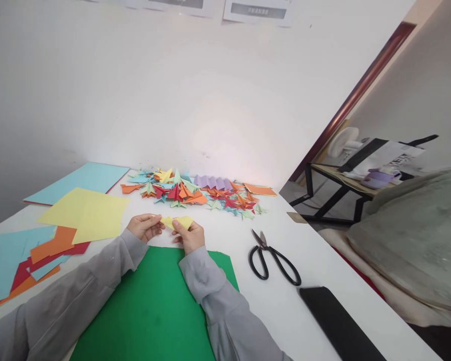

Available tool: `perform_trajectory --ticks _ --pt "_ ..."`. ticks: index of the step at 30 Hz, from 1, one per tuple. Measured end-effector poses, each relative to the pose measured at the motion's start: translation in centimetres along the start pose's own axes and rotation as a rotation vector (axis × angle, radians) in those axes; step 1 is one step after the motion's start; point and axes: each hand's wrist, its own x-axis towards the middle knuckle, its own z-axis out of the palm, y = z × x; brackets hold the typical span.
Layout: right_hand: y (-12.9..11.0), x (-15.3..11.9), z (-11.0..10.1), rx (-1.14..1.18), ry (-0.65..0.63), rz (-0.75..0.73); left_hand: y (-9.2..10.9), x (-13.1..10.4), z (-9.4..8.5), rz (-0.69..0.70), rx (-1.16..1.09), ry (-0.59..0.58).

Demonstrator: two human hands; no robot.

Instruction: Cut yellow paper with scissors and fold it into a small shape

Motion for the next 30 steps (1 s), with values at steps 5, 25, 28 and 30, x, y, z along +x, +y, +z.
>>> perform_trajectory --ticks 5,25,28,30 --pt "0.1 0.0 -0.1 0.003 -0.024 0.01 0.1 0.3 0.0 -0.028 -0.049 -0.007" --pt "0.1 0.1 0.0 0.006 0.026 -0.026 0.3 0.5 -0.2 0.026 -0.058 -0.017" --pt "0.2 0.1 -0.1 -0.017 0.011 -0.02 -0.3 0.5 -0.3 0.118 0.022 -0.018" --pt "0.2 0.1 -0.2 -0.04 0.001 -0.028 -0.7 0.5 -0.3 0.171 0.076 -0.034"
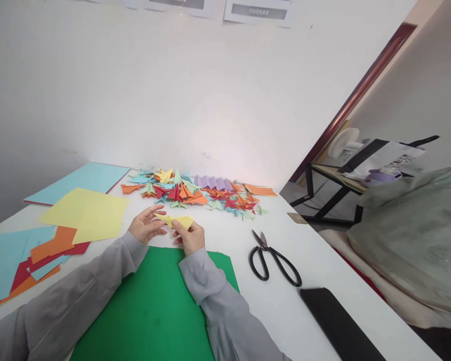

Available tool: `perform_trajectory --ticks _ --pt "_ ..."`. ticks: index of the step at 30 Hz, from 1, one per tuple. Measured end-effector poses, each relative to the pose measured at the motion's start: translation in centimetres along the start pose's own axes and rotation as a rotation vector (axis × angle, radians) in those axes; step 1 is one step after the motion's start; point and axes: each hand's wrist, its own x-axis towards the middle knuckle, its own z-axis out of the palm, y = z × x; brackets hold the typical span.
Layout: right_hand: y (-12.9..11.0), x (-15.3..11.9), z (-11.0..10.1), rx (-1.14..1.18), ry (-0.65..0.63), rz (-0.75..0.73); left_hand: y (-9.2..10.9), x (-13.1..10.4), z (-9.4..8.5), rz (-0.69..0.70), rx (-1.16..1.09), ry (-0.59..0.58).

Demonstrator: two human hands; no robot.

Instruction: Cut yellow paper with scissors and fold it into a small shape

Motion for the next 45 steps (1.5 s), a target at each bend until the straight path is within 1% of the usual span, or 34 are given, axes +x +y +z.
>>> perform_trajectory --ticks 3,5,9,14,18,22,25,28,32,37,40,42,45 --pt "0.0 -0.1 0.0 -0.018 -0.018 -0.013 -0.2 -0.2 0.1 0.03 0.11 -0.048" --pt "-0.1 -0.1 0.0 -0.025 -0.024 -0.02 -0.2 -0.3 0.2 0.041 0.159 -0.053" --pt "-0.2 -0.2 0.1 -0.054 -0.018 -0.037 -0.2 -0.4 0.3 0.111 0.139 -0.018" --pt "-0.5 -0.4 0.2 -0.088 -0.02 -0.065 -0.4 -0.4 0.4 0.188 0.128 -0.01" --pt "-0.7 -0.6 0.2 -0.157 -0.064 -0.108 -0.4 -0.4 0.3 0.152 0.131 -0.004" --pt "-0.4 -0.7 0.1 -0.197 -0.112 -0.161 -0.3 -0.4 0.2 0.1 0.169 -0.026" --pt "-0.3 -0.7 0.1 -0.229 -0.12 -0.174 -0.3 -0.3 0.1 0.12 0.187 -0.032" --pt "-0.3 -0.6 0.1 -0.238 -0.11 -0.186 -0.4 -0.3 0.2 0.175 0.203 -0.015" --pt "-0.5 -0.5 0.2 -0.235 -0.084 -0.289 -0.5 -0.2 0.3 0.222 0.228 -0.001" --pt "-0.4 -0.6 0.1 -0.293 -0.078 -0.38 -0.4 -0.2 0.3 0.212 0.226 0.014" --pt "-0.4 -0.8 0.0 -0.326 -0.035 -0.423 -0.4 -0.3 0.4 0.199 0.24 0.023" --pt "-0.4 -0.9 -0.1 -0.375 -0.007 -0.487 -0.3 -0.3 0.4 0.187 0.245 0.026" --pt "-0.5 -1.2 0.0 -0.497 -0.018 -0.602 -0.2 -0.3 0.3 0.17 0.251 0.017"
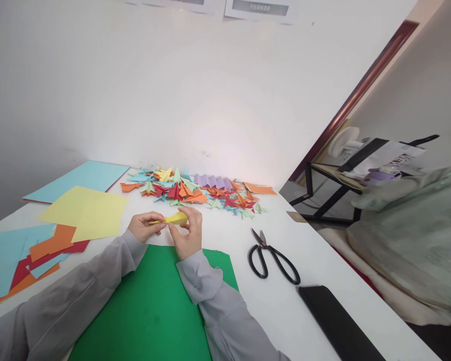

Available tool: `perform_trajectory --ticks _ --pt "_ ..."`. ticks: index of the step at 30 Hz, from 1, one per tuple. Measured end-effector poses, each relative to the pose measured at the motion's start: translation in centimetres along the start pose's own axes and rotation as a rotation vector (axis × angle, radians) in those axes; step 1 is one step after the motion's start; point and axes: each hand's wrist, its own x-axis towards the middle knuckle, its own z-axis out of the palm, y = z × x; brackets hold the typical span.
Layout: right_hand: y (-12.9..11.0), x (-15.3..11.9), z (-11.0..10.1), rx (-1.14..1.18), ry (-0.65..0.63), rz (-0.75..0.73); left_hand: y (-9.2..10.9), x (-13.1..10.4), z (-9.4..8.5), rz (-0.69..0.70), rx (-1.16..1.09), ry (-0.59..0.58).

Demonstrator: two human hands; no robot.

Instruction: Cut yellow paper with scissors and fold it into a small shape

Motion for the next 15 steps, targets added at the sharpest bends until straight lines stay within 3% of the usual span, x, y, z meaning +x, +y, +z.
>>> perform_trajectory --ticks 5,11,15 --pt "0.01 -0.04 0.17 -0.029 0.0 0.027 0.23 0.31 -0.57 -0.123 0.018 -0.071" --pt "0.39 0.46 0.24 0.222 0.011 0.264 0.42 0.42 -0.99 -0.224 -0.056 -0.071" --pt "0.5 0.57 0.23 0.325 -0.026 0.317 0.59 0.15 -0.85 -0.275 -0.119 -0.1"
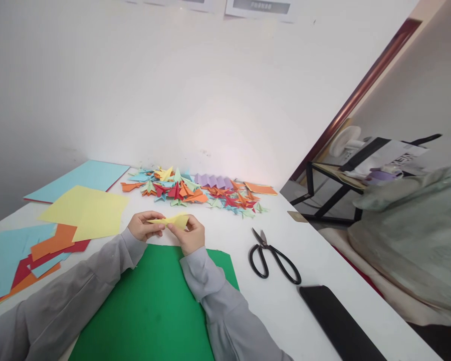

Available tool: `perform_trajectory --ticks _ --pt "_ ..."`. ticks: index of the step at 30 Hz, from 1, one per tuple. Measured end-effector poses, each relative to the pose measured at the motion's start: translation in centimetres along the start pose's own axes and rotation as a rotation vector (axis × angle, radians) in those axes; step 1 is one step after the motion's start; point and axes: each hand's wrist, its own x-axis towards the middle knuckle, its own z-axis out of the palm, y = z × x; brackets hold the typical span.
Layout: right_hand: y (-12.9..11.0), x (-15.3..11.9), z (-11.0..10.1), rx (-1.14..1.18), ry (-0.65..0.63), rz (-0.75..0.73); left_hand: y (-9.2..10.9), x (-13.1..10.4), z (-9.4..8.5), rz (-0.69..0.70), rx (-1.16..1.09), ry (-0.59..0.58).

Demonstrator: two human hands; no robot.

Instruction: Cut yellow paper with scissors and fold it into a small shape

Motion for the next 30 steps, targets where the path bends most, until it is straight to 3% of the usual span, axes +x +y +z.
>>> perform_trajectory --ticks 10,22,30 --pt "-0.7 -0.4 0.0 -0.085 -0.106 0.131 -0.4 -0.1 0.2 -0.002 -0.058 -0.052" --pt "-0.9 -0.3 0.1 -0.079 0.028 0.125 -0.3 -0.1 0.4 -0.024 -0.01 -0.088" --pt "-1.1 -0.7 0.4 -0.091 0.02 0.181 -0.1 -0.3 0.5 -0.026 -0.004 -0.062"
